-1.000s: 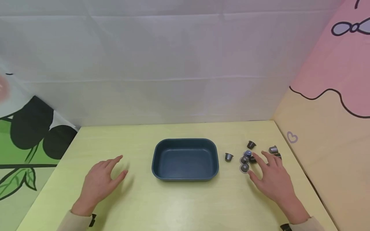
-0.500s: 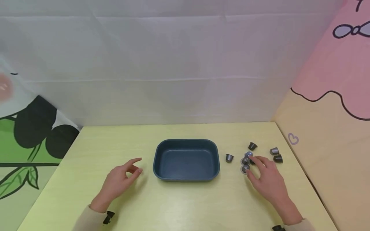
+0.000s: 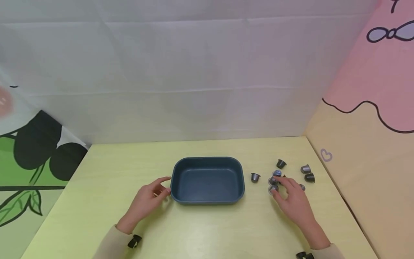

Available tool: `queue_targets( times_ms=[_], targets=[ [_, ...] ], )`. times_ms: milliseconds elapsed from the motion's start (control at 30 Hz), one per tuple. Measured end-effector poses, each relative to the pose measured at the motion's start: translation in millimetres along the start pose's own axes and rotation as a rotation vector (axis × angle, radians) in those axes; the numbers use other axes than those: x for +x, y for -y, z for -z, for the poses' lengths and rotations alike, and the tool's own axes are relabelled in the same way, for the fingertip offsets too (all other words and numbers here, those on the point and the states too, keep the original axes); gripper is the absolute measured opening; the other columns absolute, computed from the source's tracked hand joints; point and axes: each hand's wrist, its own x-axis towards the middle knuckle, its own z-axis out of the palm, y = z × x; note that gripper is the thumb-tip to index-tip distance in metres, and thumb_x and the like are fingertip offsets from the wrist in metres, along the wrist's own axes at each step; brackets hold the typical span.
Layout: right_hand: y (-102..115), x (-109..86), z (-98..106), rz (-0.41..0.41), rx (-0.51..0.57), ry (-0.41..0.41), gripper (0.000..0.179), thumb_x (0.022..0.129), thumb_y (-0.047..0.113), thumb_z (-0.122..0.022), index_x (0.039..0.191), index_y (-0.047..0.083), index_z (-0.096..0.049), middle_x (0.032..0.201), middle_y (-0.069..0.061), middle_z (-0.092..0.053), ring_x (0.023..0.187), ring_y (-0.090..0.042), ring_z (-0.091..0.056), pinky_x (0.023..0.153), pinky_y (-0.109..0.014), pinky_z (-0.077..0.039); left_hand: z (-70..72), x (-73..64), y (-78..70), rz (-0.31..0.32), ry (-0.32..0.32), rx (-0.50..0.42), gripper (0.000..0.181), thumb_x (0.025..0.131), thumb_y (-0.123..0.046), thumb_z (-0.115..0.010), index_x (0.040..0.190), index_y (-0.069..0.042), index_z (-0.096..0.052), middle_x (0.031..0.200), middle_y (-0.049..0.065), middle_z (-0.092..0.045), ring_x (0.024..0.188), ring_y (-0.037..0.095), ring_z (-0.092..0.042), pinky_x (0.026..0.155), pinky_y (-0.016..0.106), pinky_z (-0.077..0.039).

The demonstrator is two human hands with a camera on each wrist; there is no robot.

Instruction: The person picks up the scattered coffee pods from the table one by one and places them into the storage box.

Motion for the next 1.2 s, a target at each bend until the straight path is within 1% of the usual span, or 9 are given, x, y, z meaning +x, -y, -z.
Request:
queue_targets(
  times_ms=[133,333,500,633,800,933,1033,1100,1200],
  targets=[
    [-1,0.0,-1,-0.018,0.013,-0.001,0.038,0.091,0.012,-0.073,0.127,0.003,-0.063,0.120,-0.018,-0.062,0.100,-0.033,-0.061,0.073,-0.045,-0.054,-0.9,3.2,1.4,0.019,0.037,-0.079,0.038,0.096,-0.028,-0.069,0.133,-0.022,-0.064,0.079,-0.011,-0.069,0.063,0.007,-0.062,0.056,0.027,-0.047],
    [0,-0.7,0,-0.021,0.029,-0.007,0.037,0.091,0.011,-0.074,0.126,0.003,-0.064,0.118,-0.017,-0.063,0.099,-0.032,-0.062,0.072,-0.040,-0.054,-2.6,7.7,6.2,0.026,0.101,-0.208,0.040,0.097,-0.026,-0.068,0.136,-0.018,-0.063,0.083,0.001,-0.071,0.065,0.021,-0.064,0.051,0.027,-0.045],
    [0,0.1,-1,-0.018,0.053,-0.012,0.035,0.090,0.009,-0.074,0.124,0.003,-0.066,0.112,-0.014,-0.066,0.094,-0.031,-0.063,0.070,-0.033,-0.053,-4.3,11.9,6.8,0.023,0.183,-0.246,0.038,0.099,-0.026,-0.066,0.136,-0.016,-0.063,0.085,0.007,-0.068,0.067,0.026,-0.063,0.053,0.027,-0.046],
    [1,2.3,-1,-0.048,0.069,-0.005,0.032,0.091,0.009,-0.073,0.122,0.003,-0.068,0.110,-0.013,-0.067,0.094,-0.031,-0.063,0.072,-0.033,-0.054,-3.6,14.1,5.1,0.011,0.217,-0.249,0.038,0.099,-0.026,-0.065,0.135,-0.014,-0.063,0.083,0.009,-0.067,0.064,0.027,-0.063,0.053,0.028,-0.046],
    [0,5.7,-2,-0.108,0.102,0.015,0.029,0.092,0.008,-0.072,0.121,0.002,-0.069,0.110,-0.013,-0.067,0.095,-0.031,-0.063,0.073,-0.028,-0.054,-3.1,14.5,4.7,0.033,0.272,-0.323,0.042,0.101,-0.026,-0.062,0.141,-0.012,-0.057,0.079,0.010,-0.068,0.064,0.031,-0.062,0.054,0.028,-0.047],
    [0,7.0,-2,-0.147,0.121,0.028,0.029,0.093,0.009,-0.071,0.121,0.002,-0.069,0.112,-0.013,-0.068,0.097,-0.023,-0.062,0.074,-0.020,-0.052,-4.6,14.7,6.1,0.055,0.304,-0.382,0.049,0.101,-0.025,-0.061,0.147,-0.012,-0.051,0.077,0.011,-0.069,0.065,0.032,-0.061,0.055,0.029,-0.046],
    [0,7.3,-1,-0.170,0.137,0.043,0.029,0.094,0.011,-0.071,0.122,0.002,-0.068,0.114,-0.013,-0.068,0.098,-0.016,-0.062,0.074,-0.018,-0.052,-5.7,15.3,6.9,0.063,0.320,-0.415,0.052,0.101,-0.025,-0.061,0.150,-0.013,-0.047,0.077,0.011,-0.070,0.065,0.032,-0.062,0.057,0.031,-0.048],
    [0,7.5,0,-0.183,0.148,0.056,0.030,0.095,0.011,-0.070,0.122,0.002,-0.068,0.115,-0.014,-0.068,0.100,-0.018,-0.062,0.075,-0.018,-0.052,-5.5,15.6,6.3,0.073,0.336,-0.436,0.055,0.100,-0.026,-0.063,0.152,-0.015,-0.045,0.078,0.012,-0.071,0.066,0.032,-0.063,0.059,0.034,-0.050],
    [0,7.3,-1,-0.199,0.167,0.081,0.031,0.095,0.013,-0.069,0.124,0.001,-0.067,0.117,-0.015,-0.067,0.103,-0.027,-0.063,0.075,-0.019,-0.052,-4.6,15.1,6.3,0.081,0.358,-0.447,0.059,0.099,-0.026,-0.065,0.153,-0.015,-0.043,0.079,0.013,-0.072,0.067,0.033,-0.064,0.062,0.039,-0.053]
  ],
)
